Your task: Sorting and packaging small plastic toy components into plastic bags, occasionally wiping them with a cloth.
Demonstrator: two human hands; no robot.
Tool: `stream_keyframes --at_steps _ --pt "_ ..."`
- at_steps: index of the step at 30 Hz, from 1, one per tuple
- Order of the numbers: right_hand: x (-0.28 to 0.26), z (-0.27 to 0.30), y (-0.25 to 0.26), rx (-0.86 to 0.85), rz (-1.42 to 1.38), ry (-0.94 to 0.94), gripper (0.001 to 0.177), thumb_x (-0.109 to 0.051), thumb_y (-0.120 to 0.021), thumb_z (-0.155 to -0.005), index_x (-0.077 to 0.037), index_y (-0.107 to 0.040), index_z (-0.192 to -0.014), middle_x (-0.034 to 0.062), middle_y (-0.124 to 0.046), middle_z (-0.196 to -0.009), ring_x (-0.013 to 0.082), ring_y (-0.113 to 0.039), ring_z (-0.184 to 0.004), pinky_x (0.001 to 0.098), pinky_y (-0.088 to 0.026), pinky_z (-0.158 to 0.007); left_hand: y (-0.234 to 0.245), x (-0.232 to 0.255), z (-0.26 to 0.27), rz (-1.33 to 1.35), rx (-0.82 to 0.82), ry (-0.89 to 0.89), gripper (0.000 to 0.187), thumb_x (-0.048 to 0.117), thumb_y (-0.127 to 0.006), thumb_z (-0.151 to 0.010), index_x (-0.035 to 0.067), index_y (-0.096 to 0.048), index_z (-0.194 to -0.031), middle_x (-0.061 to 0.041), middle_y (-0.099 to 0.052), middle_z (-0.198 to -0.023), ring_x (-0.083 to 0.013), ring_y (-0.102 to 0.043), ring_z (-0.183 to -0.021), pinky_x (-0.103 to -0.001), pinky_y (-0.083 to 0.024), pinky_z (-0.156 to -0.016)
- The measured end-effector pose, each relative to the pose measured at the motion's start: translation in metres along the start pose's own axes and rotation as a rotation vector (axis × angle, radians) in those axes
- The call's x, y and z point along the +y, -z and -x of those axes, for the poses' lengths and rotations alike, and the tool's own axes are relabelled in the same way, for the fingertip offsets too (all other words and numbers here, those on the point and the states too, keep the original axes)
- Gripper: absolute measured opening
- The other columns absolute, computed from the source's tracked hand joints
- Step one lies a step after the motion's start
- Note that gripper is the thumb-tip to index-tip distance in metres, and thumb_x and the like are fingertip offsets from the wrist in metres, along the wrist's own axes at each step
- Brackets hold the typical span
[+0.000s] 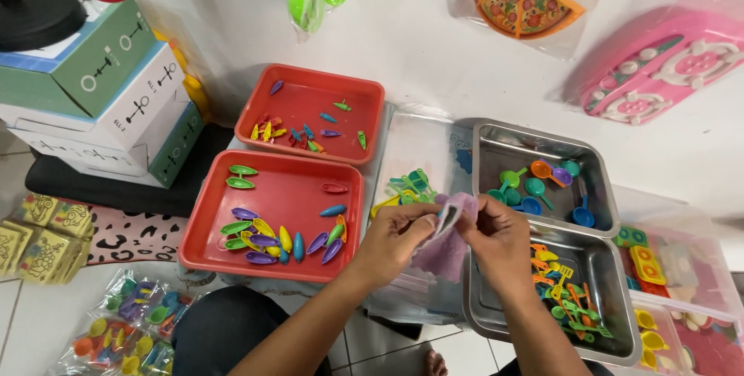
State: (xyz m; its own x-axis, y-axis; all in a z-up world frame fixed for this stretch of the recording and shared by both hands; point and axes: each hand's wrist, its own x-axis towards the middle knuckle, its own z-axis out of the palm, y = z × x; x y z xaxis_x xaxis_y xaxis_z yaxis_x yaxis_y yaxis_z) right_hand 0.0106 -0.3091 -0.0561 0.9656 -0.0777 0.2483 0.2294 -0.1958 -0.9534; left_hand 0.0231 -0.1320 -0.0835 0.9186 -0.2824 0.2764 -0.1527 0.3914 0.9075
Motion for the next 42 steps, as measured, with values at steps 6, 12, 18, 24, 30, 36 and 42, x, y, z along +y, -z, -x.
stream_keyframes --at_steps 6,12,18,24,30,36,42 --pt "-0.001 -0.006 0.011 -0.039 -0.011 0.002 0.024 -0.008 -0.065 -0.101 -0.002 -0.074 -0.080 0.0104 -0.069 -0.069 0.0145 -0.059 -0.076 0.0363 -0.054 -0.076 -0.002 -0.001 -0.004 0.011 0.010 -0.005 0.024 0.014 -0.063 -0.098 -0.001 -0.078 -0.110 -0.009 -0.071 -0.081 -0.0127 -0.059 -0.081 -0.029 -0.052 -0.075" --pt "-0.009 -0.006 0.004 -0.083 -0.118 -0.022 0.012 -0.004 -0.070 -0.094 0.001 -0.075 -0.085 0.0129 -0.075 -0.080 0.0152 -0.063 -0.087 0.0386 -0.057 -0.084 -0.012 0.014 -0.005 0.161 0.133 0.096 0.027 0.010 -0.064 -0.094 -0.006 -0.076 -0.112 -0.009 -0.072 -0.087 -0.0123 -0.062 -0.086 -0.027 -0.054 -0.079" --pt "-0.001 -0.006 0.002 -0.107 -0.185 -0.044 0.030 0.012 -0.080 -0.075 0.008 -0.071 -0.103 0.0136 -0.070 -0.089 0.0198 -0.065 -0.088 0.0389 -0.057 -0.084 -0.009 0.014 -0.007 0.261 0.178 0.162 0.025 0.009 -0.066 -0.097 -0.006 -0.077 -0.113 -0.011 -0.076 -0.095 -0.0104 -0.062 -0.089 -0.027 -0.055 -0.082" --pt "0.020 -0.009 0.012 0.040 -0.097 -0.069 0.013 -0.006 -0.066 -0.100 0.002 -0.075 -0.094 0.0137 -0.072 -0.082 0.0177 -0.067 -0.082 0.0362 -0.056 -0.079 -0.014 0.005 -0.001 0.162 0.121 0.148 0.023 0.004 -0.066 -0.096 0.000 -0.078 -0.115 -0.003 -0.073 -0.081 -0.0061 -0.059 -0.079 -0.019 -0.051 -0.070" --pt "0.031 -0.006 0.008 0.161 -0.225 -0.076 0.025 -0.020 -0.061 -0.107 -0.005 -0.075 -0.093 0.0106 -0.072 -0.077 0.0147 -0.067 -0.076 0.0342 -0.057 -0.077 -0.019 0.011 -0.006 0.208 0.157 0.110 0.022 0.000 -0.069 -0.095 -0.002 -0.077 -0.115 -0.008 -0.077 -0.091 -0.0070 -0.064 -0.084 -0.022 -0.056 -0.076" --pt "0.033 -0.015 0.014 0.326 -0.369 -0.088 0.025 -0.013 -0.056 -0.111 -0.008 -0.075 -0.096 0.0081 -0.072 -0.079 0.0170 -0.074 -0.078 0.0342 -0.061 -0.080 -0.013 -0.002 -0.010 0.303 0.369 0.053 0.023 0.008 -0.072 -0.094 -0.001 -0.073 -0.115 -0.016 -0.073 -0.117 -0.0192 -0.070 -0.106 -0.036 -0.059 -0.095" --pt "0.021 -0.007 -0.015 0.251 -0.278 -0.043 0.018 -0.016 -0.063 -0.105 -0.009 -0.079 -0.101 0.0088 -0.076 -0.088 0.0143 -0.067 -0.096 0.0402 -0.057 -0.092 -0.008 -0.011 -0.014 0.303 0.545 0.124 0.026 0.004 -0.074 -0.091 -0.002 -0.073 -0.117 -0.012 -0.075 -0.098 -0.0189 -0.073 -0.091 -0.034 -0.064 -0.082"
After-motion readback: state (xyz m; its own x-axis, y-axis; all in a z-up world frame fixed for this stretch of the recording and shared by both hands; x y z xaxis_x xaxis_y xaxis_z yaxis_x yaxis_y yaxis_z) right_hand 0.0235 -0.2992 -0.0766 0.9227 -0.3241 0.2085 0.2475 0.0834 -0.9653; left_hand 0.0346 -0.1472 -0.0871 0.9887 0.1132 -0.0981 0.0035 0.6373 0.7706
